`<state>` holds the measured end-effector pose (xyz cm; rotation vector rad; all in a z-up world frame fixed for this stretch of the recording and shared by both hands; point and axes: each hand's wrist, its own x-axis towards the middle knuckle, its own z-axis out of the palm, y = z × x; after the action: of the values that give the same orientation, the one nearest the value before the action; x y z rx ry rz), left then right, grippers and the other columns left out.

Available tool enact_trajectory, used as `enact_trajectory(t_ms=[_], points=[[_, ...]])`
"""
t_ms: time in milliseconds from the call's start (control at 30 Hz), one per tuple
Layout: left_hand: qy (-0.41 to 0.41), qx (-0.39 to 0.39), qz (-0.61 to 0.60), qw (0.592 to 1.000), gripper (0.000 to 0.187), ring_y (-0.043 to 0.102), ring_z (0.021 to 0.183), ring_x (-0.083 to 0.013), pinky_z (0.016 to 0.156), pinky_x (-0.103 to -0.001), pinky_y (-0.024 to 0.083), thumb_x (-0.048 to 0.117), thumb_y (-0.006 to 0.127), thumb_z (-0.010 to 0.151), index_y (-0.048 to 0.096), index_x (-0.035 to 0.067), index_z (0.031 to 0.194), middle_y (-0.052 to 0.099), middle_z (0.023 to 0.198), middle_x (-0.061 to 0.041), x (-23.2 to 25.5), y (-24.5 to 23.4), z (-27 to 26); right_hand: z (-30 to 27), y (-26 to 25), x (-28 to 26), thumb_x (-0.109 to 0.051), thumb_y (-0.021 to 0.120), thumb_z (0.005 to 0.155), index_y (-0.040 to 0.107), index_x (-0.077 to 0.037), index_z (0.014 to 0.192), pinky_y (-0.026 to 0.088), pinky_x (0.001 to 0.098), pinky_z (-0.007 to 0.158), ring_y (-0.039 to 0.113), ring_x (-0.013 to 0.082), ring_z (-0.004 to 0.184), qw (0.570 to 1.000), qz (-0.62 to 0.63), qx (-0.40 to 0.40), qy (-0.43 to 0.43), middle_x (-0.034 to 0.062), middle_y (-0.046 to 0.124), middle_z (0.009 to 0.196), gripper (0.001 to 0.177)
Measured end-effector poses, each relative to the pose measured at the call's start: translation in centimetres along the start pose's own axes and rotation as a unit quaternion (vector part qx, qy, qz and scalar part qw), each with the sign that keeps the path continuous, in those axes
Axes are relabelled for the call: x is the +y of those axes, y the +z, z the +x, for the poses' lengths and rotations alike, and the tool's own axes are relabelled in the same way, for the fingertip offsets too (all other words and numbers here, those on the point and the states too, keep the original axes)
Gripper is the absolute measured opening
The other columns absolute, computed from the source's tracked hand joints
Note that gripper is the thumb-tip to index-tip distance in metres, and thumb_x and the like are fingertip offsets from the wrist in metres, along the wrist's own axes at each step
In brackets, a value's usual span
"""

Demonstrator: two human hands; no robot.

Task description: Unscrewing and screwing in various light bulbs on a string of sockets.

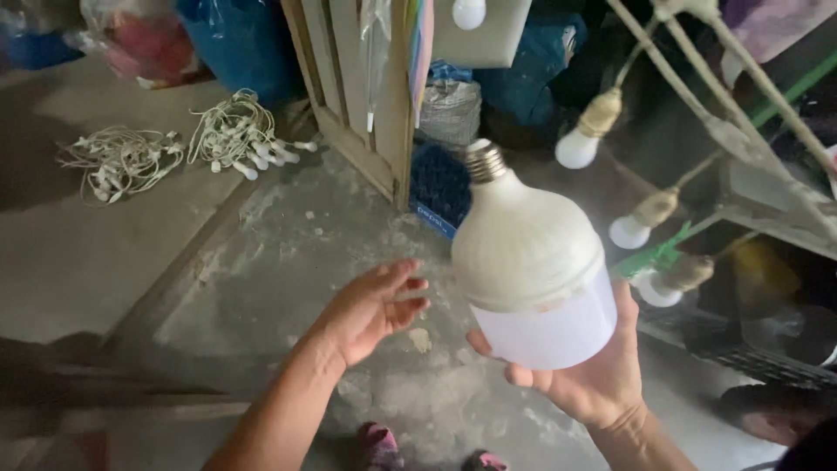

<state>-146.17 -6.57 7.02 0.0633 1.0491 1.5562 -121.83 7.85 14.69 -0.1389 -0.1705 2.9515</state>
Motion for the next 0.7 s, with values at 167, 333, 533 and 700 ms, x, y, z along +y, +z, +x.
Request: enact_trajectory(t_ms=[167, 333, 533, 700], points=[[0.010, 0.013, 0.055, 0.998, 0.051, 0.069, 0.092, -0.0226, 0.073, -0.033, 0.052, 0.033, 0.073, 0.091, 0.056, 0.004, 0.131, 0.065, 0.112, -0.011, 6.6, -4.7, 4.9, 4.7, 0.2, 2.4, -0.067, 0.067, 0.091, 0.023, -0.022, 0.166, 0.057, 0.0630, 0.085, 0.033, 0.0688, 0.131, 0.999, 0.035, -0.008, -0.036, 0.0271, 0.024, 0.161, 0.098], [0.000, 0.084, 0.134, 0.987, 0.046, 0.069, 0.092, -0.0192, 0.077, -0.030, 0.054, 0.027, 0.064, 0.095, 0.057, 0.008, 0.137, 0.070, 0.112, -0.009, 12.5, -7.4, 11.6, 8.7, 0.5, 2.2, -0.069, 0.066, 0.088, 0.024, -0.023, 0.164, 0.058, 0.0596, 0.083, 0.038, 0.0691, 0.128, 0.999, 0.005, -0.007, -0.049, 0.0287, 0.027, 0.158, 0.098], [0.075, 0.098, 0.180, 0.976, 0.031, 0.068, 0.086, -0.0135, 0.073, -0.029, 0.053, 0.022, 0.070, 0.094, 0.066, 0.013, 0.123, 0.069, 0.098, -0.002, 20.2, -8.0, 21.9, 14.7, -0.9, -2.1, -0.067, 0.064, 0.094, 0.023, -0.021, 0.166, 0.058, 0.0597, 0.080, 0.040, 0.0688, 0.125, 0.997, -0.023, 0.004, -0.073, 0.0278, 0.028, 0.159, 0.095], [0.106, 0.043, 0.248, 0.962, 0.022, 0.067, 0.076, -0.0129, 0.065, -0.028, 0.052, 0.022, 0.071, 0.093, 0.068, 0.014, 0.113, 0.070, 0.088, -0.001, 28.1, -5.2, 29.8, 20.6, -0.7, -5.8, -0.067, 0.062, 0.090, 0.024, -0.025, 0.164, 0.058, 0.0610, 0.082, 0.038, 0.0684, 0.126, 0.997, 0.011, -0.019, -0.077, 0.0277, 0.027, 0.159, 0.093]])
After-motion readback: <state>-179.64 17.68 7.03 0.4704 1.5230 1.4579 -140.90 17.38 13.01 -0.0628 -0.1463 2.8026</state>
